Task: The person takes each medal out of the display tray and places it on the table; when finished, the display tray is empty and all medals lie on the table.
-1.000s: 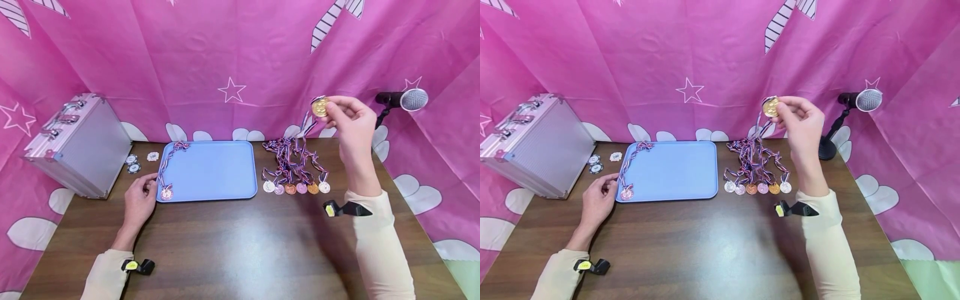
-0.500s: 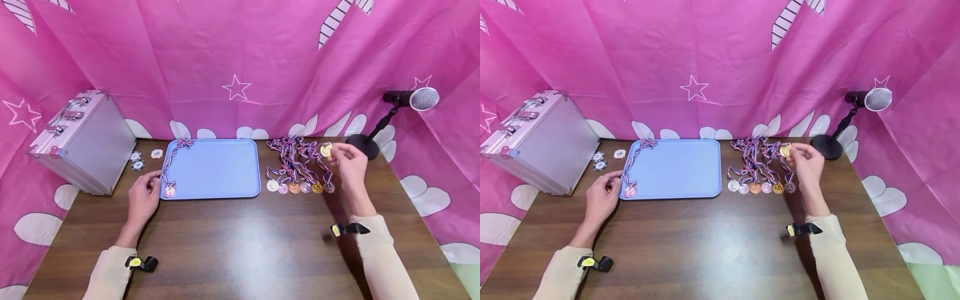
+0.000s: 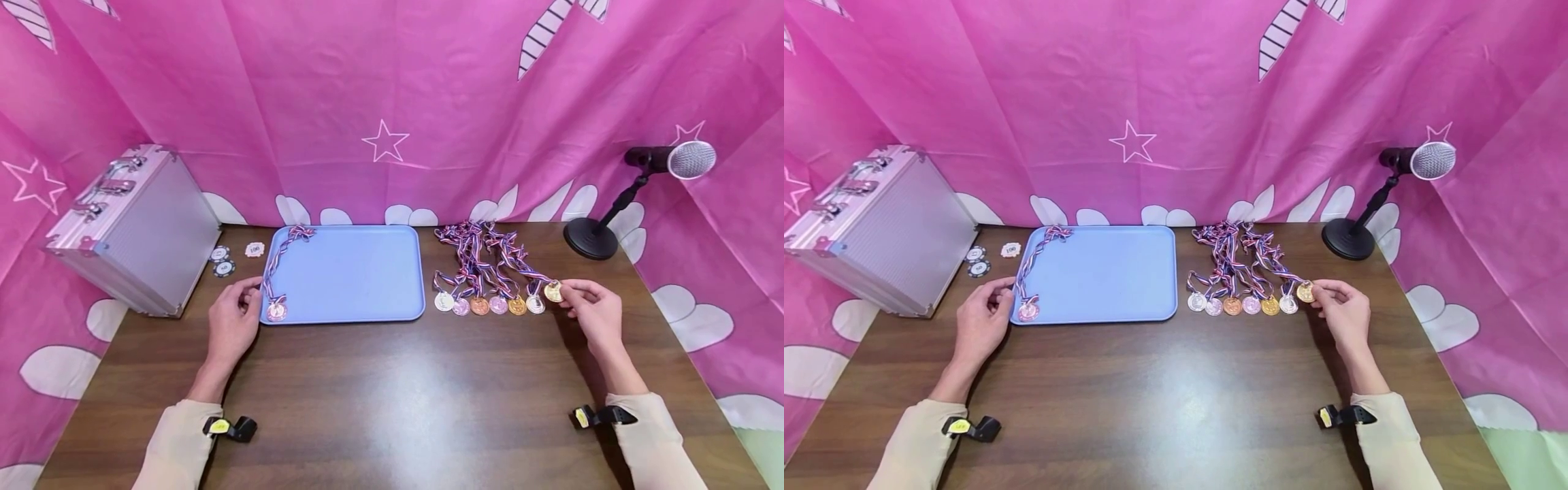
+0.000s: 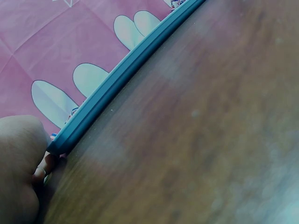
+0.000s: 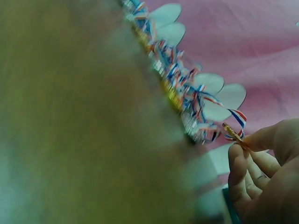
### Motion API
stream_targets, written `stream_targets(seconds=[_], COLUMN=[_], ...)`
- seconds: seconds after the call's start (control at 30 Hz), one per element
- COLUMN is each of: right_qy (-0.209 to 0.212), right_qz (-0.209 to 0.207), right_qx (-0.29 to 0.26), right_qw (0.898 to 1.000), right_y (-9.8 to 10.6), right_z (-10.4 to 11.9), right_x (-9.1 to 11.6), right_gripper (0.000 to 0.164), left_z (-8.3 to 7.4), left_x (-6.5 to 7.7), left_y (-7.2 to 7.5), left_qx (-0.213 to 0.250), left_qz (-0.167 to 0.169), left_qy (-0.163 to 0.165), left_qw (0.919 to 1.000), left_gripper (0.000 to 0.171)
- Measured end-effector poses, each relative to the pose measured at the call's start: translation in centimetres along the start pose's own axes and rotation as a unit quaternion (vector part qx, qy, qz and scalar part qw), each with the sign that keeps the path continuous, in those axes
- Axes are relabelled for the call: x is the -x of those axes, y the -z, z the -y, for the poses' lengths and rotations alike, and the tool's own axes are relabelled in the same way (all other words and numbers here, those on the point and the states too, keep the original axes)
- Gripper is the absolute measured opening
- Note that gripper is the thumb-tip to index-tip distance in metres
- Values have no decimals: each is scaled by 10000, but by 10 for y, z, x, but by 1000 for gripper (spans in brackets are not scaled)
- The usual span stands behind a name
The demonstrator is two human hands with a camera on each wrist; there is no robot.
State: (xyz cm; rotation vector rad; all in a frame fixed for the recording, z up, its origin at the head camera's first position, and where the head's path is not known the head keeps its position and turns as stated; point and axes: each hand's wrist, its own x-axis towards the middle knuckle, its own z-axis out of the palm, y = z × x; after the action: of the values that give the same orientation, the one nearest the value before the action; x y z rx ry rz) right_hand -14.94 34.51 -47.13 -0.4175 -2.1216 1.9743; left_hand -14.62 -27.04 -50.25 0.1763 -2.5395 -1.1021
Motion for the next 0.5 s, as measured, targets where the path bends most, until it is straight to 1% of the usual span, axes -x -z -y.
stream_targets(seconds=[0.07,0.2,0.23,0.37,0.43,0.5], right_qy=[4,7,27,201,308,392], right_qz=[3,-61,-82,-107,-113,-125], right_qx=[437,994,1059,1483,1736,1964], right_qw=[9990,9950,9943,9887,9843,9797], right_y=[4,8,8,8,8,8], right_z=[-5,-11,-12,-16,-18,-21], right_x=[0,-1,-1,0,0,1], right_gripper=[19,8,10,28,32,32], left_z=[0,1,1,1,1,1], left_x=[1,1,0,0,0,0], left_y=[0,-1,-1,-1,-1,-1], left_qx=[-2,0,5,3,4,-8], left_qz=[-6,-25,-31,-19,2,26], left_qy=[18,19,24,64,91,110], left_qw=[10000,10000,10000,10000,10000,9999], left_gripper=[31,30,30,30,31,31])
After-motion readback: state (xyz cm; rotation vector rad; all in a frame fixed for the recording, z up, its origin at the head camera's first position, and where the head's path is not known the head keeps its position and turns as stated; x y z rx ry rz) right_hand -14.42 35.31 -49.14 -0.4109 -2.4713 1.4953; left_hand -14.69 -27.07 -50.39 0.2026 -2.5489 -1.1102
